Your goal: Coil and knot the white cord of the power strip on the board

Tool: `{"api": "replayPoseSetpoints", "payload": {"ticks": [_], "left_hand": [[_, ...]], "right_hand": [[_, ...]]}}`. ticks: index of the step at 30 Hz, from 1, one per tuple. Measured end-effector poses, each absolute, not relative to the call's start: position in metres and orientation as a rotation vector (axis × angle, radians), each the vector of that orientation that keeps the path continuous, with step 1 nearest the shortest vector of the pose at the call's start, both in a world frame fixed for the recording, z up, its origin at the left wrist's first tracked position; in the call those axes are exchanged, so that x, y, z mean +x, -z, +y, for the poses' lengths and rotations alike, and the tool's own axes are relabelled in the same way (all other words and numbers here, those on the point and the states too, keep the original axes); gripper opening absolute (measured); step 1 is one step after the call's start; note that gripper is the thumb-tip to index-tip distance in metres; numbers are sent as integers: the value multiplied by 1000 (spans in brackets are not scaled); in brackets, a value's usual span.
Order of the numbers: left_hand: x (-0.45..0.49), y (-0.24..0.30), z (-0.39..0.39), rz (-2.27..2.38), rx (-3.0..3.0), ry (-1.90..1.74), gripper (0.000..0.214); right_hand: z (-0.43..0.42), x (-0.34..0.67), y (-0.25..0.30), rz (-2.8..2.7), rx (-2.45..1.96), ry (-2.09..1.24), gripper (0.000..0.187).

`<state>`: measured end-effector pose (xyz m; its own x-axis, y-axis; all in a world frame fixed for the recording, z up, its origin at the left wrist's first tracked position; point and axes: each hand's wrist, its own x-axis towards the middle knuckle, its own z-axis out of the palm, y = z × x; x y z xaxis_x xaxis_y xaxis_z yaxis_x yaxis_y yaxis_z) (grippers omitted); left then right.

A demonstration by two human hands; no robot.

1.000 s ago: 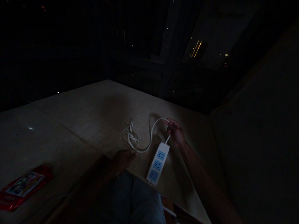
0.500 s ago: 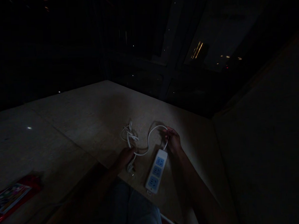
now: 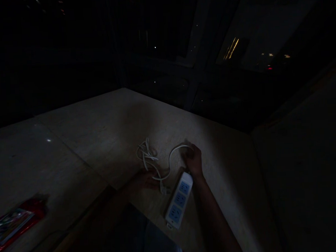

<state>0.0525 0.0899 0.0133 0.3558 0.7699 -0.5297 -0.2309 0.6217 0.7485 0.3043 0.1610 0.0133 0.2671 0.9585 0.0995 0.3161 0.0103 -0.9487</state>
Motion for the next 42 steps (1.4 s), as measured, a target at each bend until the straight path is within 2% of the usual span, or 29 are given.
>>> {"api": "replayPoseSetpoints", "payload": {"ticks": [3, 7, 10, 12, 14, 20, 25, 28, 31, 34, 42], "left_hand": [[50, -17, 86, 951, 631, -787, 44], [53, -22, 85, 897, 601, -929, 43], [59, -21, 88, 970, 521, -1034, 41], [66, -21, 89, 999, 490, -1083, 40], [73, -23, 88, 998, 497, -1097, 42], [92, -31, 81, 966, 415, -1097, 34], [89, -22, 81, 826, 226, -1140, 19], [80, -15, 80, 688, 182, -1270, 14], [77, -9, 76, 593, 223, -1343, 32], [81, -6, 72, 578, 363, -1329, 51], [103, -11, 80, 669, 595, -1251, 48]], "right_hand": [[152, 292, -35, -1545, -1616, -462, 52], [135, 276, -76, -1921, -1671, -369, 40], [117, 272, -105, -2176, -1553, -704, 33], [103, 270, -117, -2265, -1449, -1019, 35], [91, 267, -123, -2293, -1393, -1184, 39], [79, 255, -121, -2373, -1600, -1016, 46], [74, 256, -137, -2518, -1673, -855, 31], [67, 262, -149, -2567, -1647, -824, 31], [62, 265, -153, -2564, -1560, -903, 34], [61, 263, -153, -2547, -1433, -1041, 25], [61, 265, -165, -2391, -1090, -1291, 19]]}}
